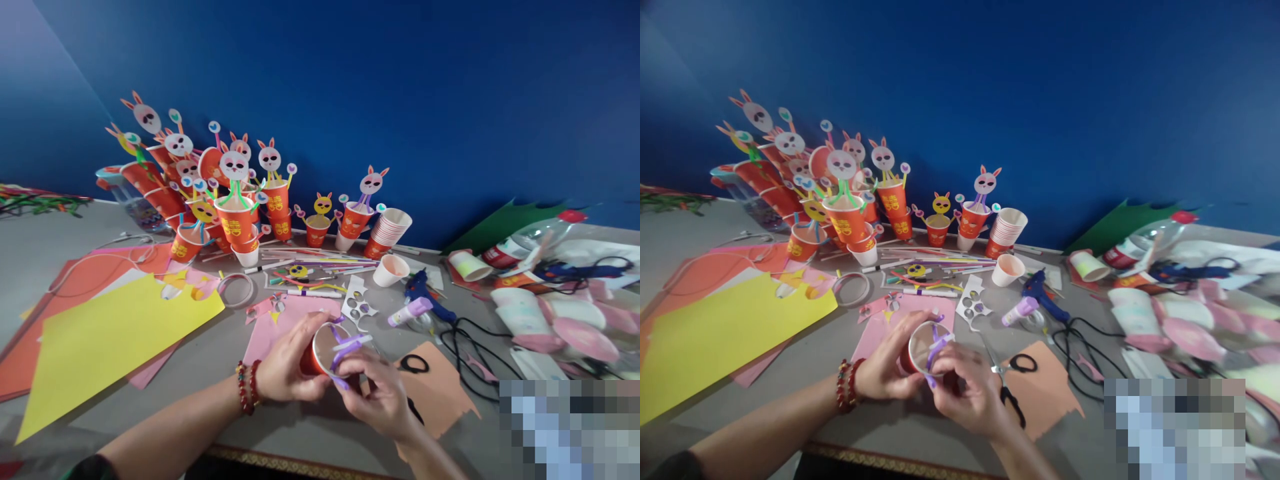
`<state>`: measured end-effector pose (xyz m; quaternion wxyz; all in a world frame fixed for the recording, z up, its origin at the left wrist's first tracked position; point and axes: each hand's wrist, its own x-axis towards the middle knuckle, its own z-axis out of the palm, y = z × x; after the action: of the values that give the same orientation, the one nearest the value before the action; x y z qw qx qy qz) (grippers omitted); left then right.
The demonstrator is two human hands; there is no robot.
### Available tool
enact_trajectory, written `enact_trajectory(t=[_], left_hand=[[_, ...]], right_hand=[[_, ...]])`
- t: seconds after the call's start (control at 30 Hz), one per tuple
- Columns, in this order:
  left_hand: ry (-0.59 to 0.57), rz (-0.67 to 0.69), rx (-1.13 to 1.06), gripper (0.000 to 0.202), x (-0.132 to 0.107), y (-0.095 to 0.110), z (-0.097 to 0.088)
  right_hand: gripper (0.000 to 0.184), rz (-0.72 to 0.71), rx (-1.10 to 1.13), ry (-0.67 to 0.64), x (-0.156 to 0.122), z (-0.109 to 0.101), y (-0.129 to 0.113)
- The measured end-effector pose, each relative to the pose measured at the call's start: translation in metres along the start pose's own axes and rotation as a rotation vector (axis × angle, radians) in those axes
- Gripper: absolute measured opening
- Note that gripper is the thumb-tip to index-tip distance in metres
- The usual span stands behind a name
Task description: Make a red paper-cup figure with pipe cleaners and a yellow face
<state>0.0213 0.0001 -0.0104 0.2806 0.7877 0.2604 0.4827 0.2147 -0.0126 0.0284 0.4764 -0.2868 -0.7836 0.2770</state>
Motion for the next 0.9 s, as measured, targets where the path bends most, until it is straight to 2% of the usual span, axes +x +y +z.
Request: enact_trajectory(t=[0.5, 0.9], left_hand=[[0.007, 0.007, 0.007, 0.087, -0.0073, -0.0038, 0.0023], [0.016, 0.001, -0.019, 0.088, -0.0040, -0.0003, 0.0014]], right_hand=[[0.025, -0.041, -0.085, 0.033, -0.0030, 0.0001, 0.0026], [0.025, -0.034, -0.046, 0.003, -0.0042, 0.0009, 0.0044]])
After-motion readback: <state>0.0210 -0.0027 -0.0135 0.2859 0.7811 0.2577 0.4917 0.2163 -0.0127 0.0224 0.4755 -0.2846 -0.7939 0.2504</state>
